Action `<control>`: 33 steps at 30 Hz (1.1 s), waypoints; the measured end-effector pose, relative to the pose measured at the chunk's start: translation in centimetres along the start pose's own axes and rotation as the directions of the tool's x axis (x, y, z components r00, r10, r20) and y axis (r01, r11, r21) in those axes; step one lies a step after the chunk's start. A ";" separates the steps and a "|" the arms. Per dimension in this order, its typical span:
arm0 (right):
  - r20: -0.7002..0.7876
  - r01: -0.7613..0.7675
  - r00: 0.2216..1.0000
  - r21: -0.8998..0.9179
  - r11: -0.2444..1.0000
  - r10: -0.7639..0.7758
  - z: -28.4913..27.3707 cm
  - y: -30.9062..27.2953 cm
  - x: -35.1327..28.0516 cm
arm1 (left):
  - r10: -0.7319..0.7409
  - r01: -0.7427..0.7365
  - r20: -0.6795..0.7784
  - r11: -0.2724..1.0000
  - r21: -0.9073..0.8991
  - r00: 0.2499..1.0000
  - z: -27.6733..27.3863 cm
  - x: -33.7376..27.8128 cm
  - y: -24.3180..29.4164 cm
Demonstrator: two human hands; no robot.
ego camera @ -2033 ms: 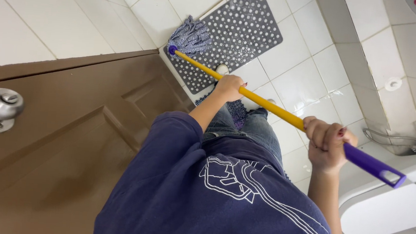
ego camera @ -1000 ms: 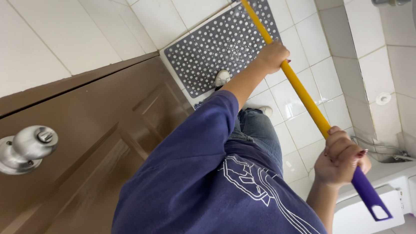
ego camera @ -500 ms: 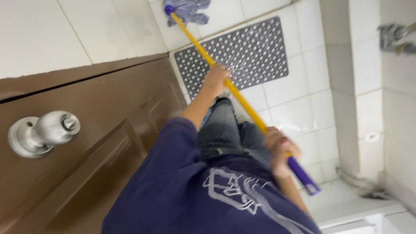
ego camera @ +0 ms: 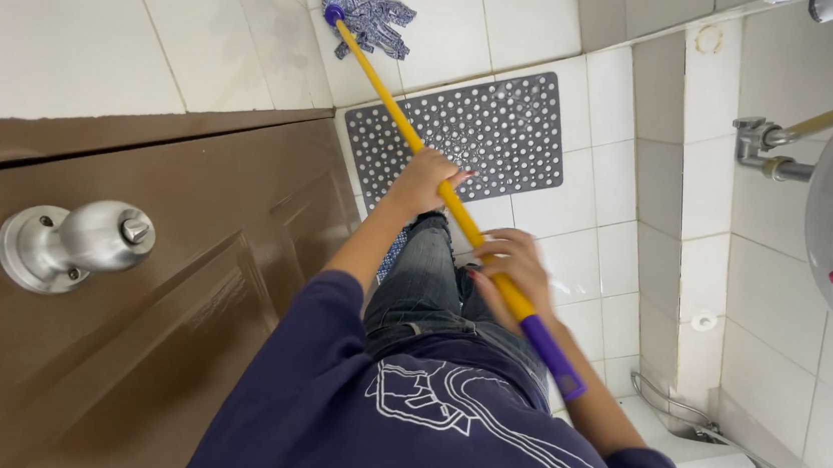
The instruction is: The person mops a tiled bathroom floor using a yellow-handled mop with a purple head. They move the mop back and forth across the floor, covering areas near the toilet, sink, and door, and periodically wring the mop head by hand.
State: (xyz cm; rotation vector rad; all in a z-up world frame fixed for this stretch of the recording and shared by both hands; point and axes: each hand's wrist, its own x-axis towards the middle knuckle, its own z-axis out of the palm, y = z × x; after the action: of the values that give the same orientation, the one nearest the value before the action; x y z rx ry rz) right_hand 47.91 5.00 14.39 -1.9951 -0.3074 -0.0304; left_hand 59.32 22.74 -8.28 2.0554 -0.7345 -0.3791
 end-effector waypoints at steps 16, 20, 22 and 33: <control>0.462 -0.962 0.267 0.070 0.265 0.846 -10.9 -2.8 -12.4 | -0.084 0.020 0.232 0.964 0.266 0.969 12.0 -1.2 0.5; 0.600 -0.946 0.092 0.303 -0.119 0.794 -11.3 -2.9 -15.4 | -0.208 0.155 0.230 0.961 0.228 0.951 13.4 -3.1 3.2; 0.602 -0.923 0.051 0.333 -0.193 0.797 -11.9 -3.4 -17.6 | -0.200 0.162 0.217 0.969 0.185 0.955 15.9 -4.1 3.8; 0.400 -0.930 0.020 0.343 -0.129 0.916 -5.5 -0.2 -13.9 | -0.160 0.138 0.065 0.956 0.258 0.985 12.2 -5.2 3.8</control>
State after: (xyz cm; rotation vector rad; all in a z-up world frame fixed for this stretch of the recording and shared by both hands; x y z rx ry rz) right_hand 35.03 -2.60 14.74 -1.1569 1.1416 0.9560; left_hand 47.64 16.44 -11.98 2.3570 -0.7100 -0.4813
